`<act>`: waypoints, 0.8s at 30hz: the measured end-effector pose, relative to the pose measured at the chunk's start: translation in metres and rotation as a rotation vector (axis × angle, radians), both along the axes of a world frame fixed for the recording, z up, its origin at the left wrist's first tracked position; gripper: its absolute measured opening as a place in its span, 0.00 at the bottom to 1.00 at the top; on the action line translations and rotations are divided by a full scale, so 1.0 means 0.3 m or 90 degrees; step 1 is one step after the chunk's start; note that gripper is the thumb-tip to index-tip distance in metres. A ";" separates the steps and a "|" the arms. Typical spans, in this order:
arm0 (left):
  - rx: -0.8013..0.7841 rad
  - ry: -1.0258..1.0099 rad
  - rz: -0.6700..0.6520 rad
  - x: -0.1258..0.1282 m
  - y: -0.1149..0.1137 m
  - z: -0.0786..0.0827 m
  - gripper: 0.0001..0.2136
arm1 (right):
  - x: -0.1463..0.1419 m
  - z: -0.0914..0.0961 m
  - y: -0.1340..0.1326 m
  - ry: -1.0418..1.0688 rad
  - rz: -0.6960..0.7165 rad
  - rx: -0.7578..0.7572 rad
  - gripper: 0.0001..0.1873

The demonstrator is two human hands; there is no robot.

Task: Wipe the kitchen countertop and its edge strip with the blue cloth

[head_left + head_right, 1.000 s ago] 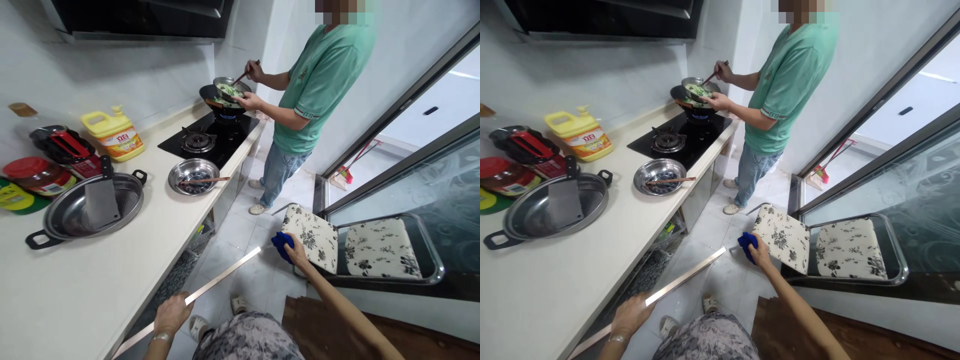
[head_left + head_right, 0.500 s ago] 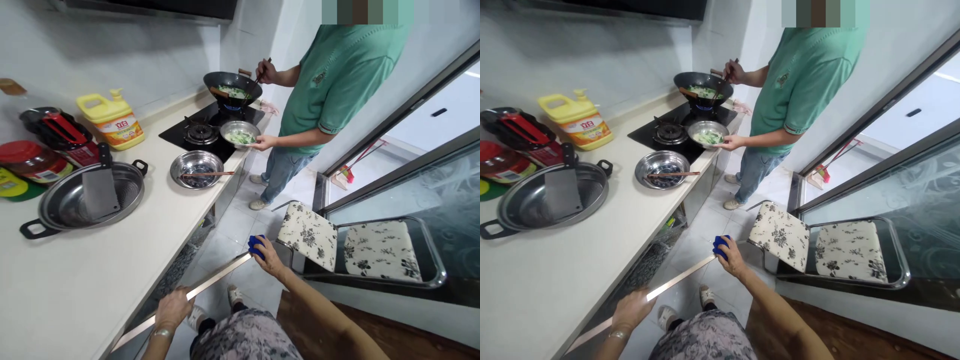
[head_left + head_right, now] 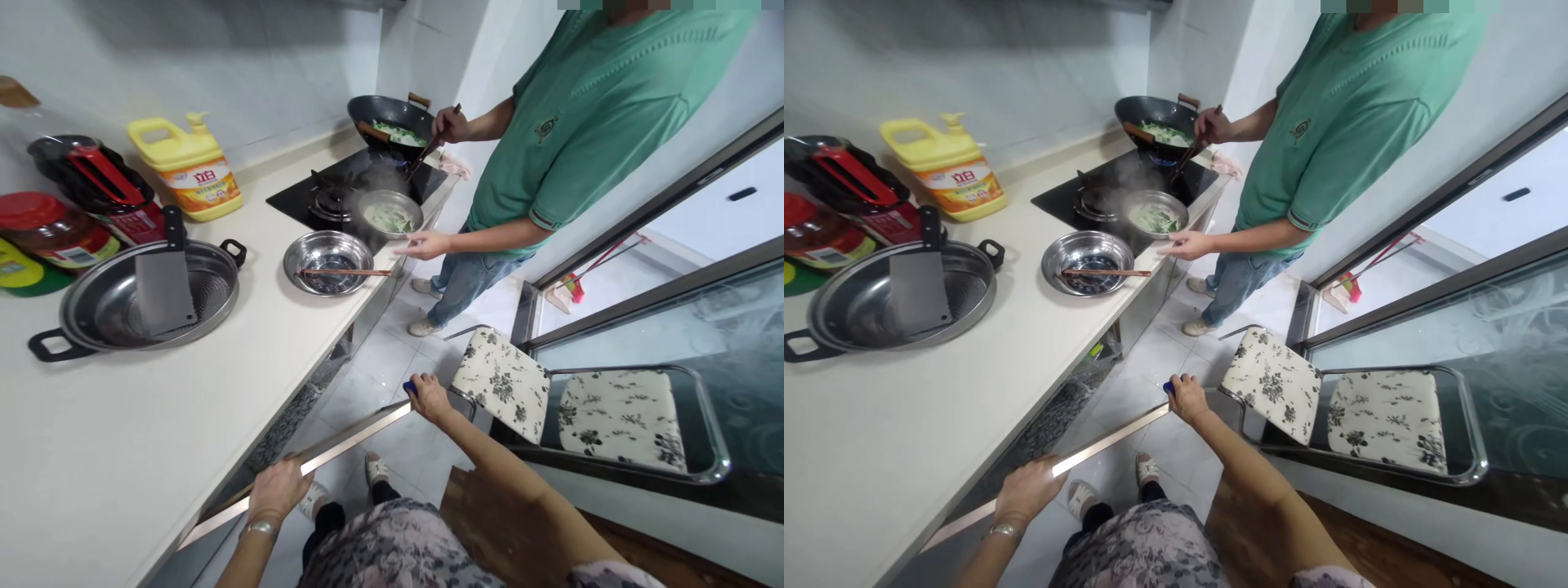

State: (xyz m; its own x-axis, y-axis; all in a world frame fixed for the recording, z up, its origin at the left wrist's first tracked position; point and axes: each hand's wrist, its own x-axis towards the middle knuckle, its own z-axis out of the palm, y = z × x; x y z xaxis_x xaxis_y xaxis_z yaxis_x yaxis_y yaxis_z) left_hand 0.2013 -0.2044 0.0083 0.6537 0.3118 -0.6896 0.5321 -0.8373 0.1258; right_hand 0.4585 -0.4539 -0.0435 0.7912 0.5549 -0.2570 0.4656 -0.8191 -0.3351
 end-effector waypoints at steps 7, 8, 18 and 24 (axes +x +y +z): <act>0.002 -0.020 0.002 -0.011 0.012 -0.014 0.22 | 0.061 -0.018 -0.117 0.037 -0.269 0.063 0.21; 0.003 -0.023 0.003 -0.011 0.014 -0.016 0.23 | 0.059 -0.013 -0.160 0.034 -0.317 0.070 0.23; 0.019 -0.034 -0.013 -0.007 0.015 -0.029 0.23 | -0.177 0.021 -0.214 -0.110 -0.194 0.335 0.28; 0.014 -0.023 -0.013 -0.003 0.003 -0.010 0.23 | -0.263 -0.078 -0.129 -0.222 -0.002 0.248 0.31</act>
State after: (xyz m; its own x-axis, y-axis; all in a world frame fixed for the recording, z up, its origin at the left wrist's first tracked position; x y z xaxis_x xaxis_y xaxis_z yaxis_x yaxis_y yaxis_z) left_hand 0.2005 -0.2037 0.0053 0.6846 0.3129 -0.6583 0.5101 -0.8508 0.1262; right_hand 0.3794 -0.4926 -0.0669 0.7944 0.5550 0.2467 0.6020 -0.6656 -0.4411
